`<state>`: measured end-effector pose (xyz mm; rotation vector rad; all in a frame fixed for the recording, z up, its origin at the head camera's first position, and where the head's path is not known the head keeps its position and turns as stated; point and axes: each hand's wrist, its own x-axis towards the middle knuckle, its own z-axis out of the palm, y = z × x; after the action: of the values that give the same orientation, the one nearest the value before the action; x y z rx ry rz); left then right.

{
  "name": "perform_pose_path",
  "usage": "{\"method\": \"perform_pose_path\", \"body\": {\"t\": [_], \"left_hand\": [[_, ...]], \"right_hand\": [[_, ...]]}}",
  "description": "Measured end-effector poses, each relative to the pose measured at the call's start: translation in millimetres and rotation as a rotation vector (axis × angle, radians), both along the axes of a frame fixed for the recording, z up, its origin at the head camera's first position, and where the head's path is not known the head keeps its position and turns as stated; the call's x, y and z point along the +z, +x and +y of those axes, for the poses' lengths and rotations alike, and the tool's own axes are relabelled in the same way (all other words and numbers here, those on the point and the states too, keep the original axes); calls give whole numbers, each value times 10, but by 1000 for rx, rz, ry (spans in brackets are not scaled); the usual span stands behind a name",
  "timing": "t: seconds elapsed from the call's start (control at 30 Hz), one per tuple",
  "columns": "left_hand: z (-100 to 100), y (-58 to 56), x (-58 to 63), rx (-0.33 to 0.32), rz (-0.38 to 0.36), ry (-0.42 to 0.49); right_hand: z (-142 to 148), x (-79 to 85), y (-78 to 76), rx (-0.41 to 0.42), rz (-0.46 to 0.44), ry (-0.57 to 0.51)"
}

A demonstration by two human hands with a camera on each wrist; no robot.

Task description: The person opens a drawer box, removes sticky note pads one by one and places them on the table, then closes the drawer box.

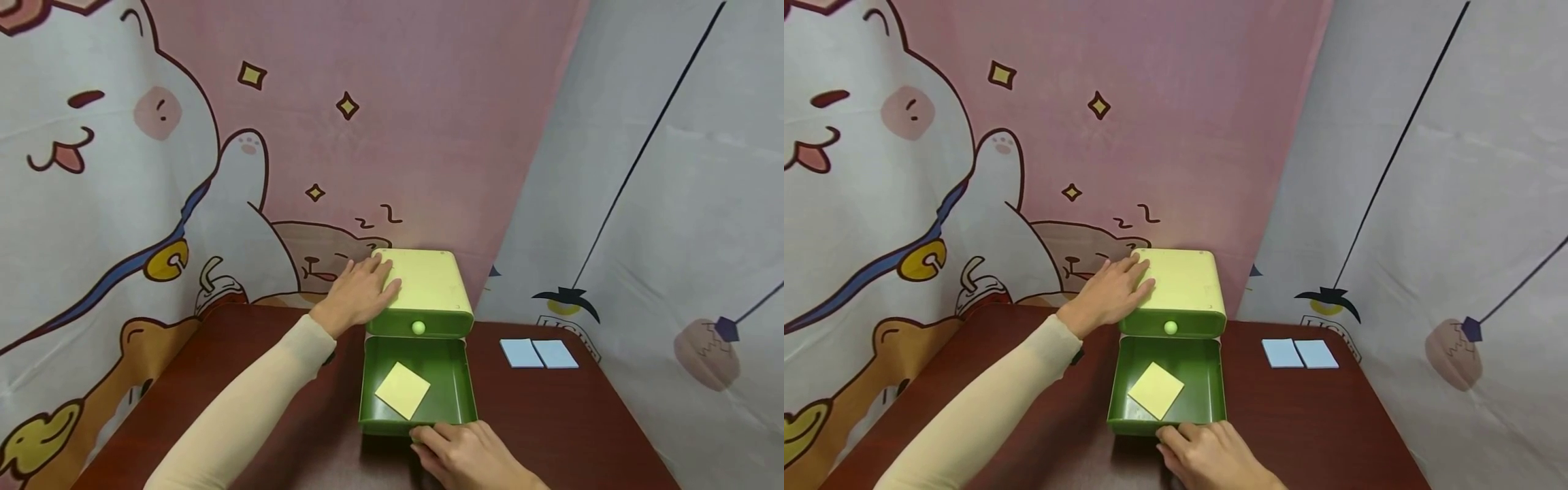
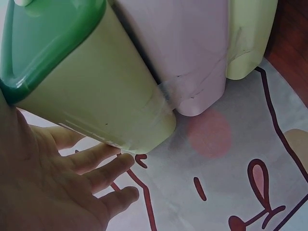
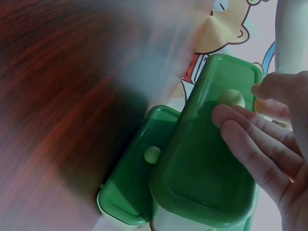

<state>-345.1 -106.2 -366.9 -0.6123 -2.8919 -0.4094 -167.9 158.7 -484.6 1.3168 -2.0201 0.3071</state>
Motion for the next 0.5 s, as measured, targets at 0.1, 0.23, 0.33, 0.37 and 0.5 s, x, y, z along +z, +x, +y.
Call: {"method": "perform_pose_path", "body": {"t": [0.1,0.23,0.33,0.37,0.5], "left_hand": [[-3,7,10,3,0,0],[1,12,8,5,1,3],[6,10,-6,6,0,4],[8,10,-11,7,0,4],[16,11,-22,9,6,2]], "right_hand": [[0,25,-5,6,3,-19],[0,59,-8,11,7,-36],[2,85,-6,17,-5,-46],[3,94,-4,19,-18,-52],[8,151,-2,15,-53,-77]]}}
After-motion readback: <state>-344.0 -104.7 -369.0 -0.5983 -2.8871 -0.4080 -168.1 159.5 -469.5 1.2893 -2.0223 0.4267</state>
